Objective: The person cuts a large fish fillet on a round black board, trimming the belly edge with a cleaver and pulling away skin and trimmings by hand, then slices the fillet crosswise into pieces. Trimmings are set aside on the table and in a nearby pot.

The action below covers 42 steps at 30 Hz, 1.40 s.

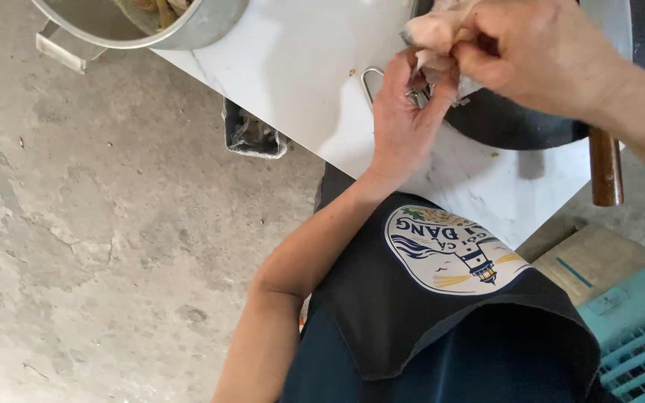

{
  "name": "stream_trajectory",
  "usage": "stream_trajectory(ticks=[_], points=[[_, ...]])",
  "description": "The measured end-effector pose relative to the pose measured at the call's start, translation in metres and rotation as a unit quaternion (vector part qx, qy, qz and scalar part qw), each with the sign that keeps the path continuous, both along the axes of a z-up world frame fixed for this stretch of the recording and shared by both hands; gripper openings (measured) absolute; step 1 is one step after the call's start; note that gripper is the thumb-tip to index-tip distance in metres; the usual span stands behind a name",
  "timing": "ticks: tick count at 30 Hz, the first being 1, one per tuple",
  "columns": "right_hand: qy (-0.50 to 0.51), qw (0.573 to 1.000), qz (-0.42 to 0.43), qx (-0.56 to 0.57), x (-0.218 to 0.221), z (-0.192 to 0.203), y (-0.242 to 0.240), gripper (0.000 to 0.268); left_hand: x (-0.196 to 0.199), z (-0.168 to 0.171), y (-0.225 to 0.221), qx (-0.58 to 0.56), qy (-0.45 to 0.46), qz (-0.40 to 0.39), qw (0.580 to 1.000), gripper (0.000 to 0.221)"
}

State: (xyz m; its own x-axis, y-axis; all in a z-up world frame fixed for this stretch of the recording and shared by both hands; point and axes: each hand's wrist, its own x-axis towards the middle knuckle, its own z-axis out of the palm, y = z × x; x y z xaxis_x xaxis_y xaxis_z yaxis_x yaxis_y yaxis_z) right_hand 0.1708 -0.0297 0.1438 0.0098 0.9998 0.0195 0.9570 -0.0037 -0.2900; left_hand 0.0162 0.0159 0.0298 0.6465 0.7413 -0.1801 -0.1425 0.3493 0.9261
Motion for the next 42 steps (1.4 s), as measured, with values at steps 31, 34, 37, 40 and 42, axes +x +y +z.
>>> stream_trajectory(ticks=[31,34,37,40,42], points=[[-0.259,0.949,0.178,0.037,0.006,0.012,-0.006,0.019,0.003,-0.018,0.014,0.207,-0.047,0.002,0.977,0.024],[-0.409,0.893,0.188,-0.002,-0.006,0.023,-0.012,0.019,0.007,-0.011,0.012,0.246,-0.014,0.015,0.969,0.022],[-0.464,0.866,0.184,-0.041,-0.010,0.023,-0.015,0.019,0.008,0.002,0.016,0.268,-0.007,0.004,0.964,0.025],[-0.457,0.870,0.181,-0.029,-0.002,0.027,-0.011,0.019,0.005,0.006,0.020,0.292,-0.015,-0.021,0.956,0.024],[-0.447,0.876,0.184,-0.003,0.002,0.031,-0.005,0.021,0.005,0.006,0.022,0.305,-0.015,-0.035,0.952,0.023]])
